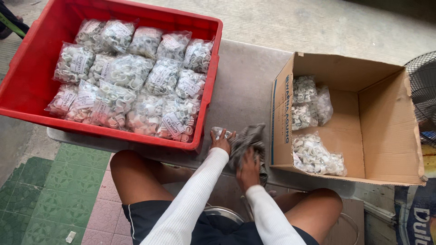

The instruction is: The person sits at a table and repeatedly wipes small plastic-wrapped packages with a cloth. They pick up each package from a cardboard box, wipe it, and place it into a red plastic bin. The process is repeated for multiple packages.

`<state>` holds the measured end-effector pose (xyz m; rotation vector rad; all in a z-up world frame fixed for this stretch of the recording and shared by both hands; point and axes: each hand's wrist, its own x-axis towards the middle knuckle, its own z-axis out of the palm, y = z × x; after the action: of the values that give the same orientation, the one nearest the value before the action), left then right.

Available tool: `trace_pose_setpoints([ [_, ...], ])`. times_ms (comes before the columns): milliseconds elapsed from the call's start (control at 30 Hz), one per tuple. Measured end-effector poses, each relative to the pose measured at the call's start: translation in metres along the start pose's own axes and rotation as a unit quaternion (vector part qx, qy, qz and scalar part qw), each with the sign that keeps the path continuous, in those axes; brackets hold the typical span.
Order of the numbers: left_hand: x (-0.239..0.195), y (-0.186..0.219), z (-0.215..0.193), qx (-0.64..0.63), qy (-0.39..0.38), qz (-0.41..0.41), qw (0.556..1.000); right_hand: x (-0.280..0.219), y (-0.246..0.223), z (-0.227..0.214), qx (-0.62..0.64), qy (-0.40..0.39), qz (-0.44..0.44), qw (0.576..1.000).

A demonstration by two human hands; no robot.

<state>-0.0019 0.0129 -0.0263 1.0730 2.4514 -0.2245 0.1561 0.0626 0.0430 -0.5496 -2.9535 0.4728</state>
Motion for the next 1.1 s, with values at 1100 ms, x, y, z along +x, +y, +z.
trace_pose_setpoints([
  [1100, -0.104, -0.017, -0.114, 0.068, 0.06, -0.052, 0.995, 0.066, 0.031, -0.132, 0.052, -0.147, 0.055, 0.986],
])
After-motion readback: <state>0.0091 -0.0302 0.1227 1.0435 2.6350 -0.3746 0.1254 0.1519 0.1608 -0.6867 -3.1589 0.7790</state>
